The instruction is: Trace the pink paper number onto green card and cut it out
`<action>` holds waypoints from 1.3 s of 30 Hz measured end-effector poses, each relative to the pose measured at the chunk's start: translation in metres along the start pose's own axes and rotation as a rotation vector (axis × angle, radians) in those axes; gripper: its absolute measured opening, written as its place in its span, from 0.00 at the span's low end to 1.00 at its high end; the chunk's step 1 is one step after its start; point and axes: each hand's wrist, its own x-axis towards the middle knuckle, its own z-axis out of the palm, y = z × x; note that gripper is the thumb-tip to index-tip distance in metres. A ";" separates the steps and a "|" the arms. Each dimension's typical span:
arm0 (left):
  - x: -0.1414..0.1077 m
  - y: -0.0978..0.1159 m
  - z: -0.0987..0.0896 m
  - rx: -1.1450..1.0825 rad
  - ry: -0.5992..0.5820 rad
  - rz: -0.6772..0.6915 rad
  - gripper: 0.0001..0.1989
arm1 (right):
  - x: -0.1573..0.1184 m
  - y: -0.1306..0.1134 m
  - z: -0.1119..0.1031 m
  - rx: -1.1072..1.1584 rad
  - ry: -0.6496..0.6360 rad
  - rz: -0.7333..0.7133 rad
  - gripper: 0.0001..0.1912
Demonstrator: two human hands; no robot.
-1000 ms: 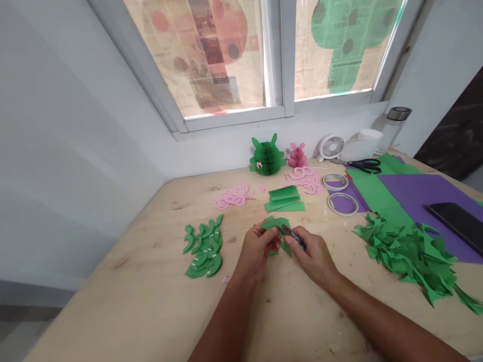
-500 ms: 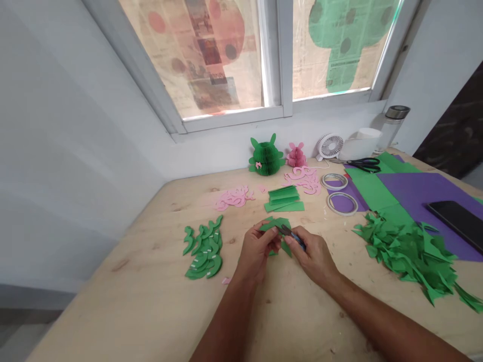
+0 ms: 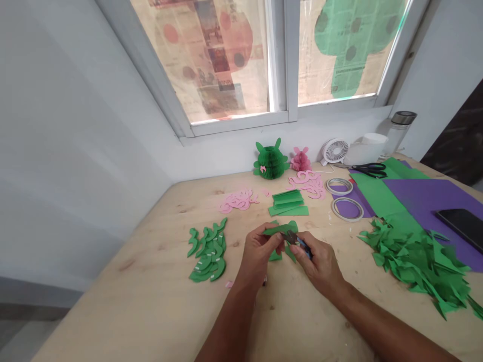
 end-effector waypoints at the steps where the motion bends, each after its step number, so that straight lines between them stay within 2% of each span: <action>1: 0.000 0.000 0.000 0.000 -0.006 0.001 0.09 | 0.000 -0.001 0.000 0.005 0.001 -0.003 0.17; 22: 0.001 -0.006 0.001 0.009 0.003 -0.039 0.12 | 0.002 -0.001 -0.001 0.024 0.001 0.022 0.17; 39: -0.001 -0.004 0.004 -0.032 -0.005 -0.060 0.13 | 0.002 -0.004 -0.002 0.123 -0.002 0.017 0.16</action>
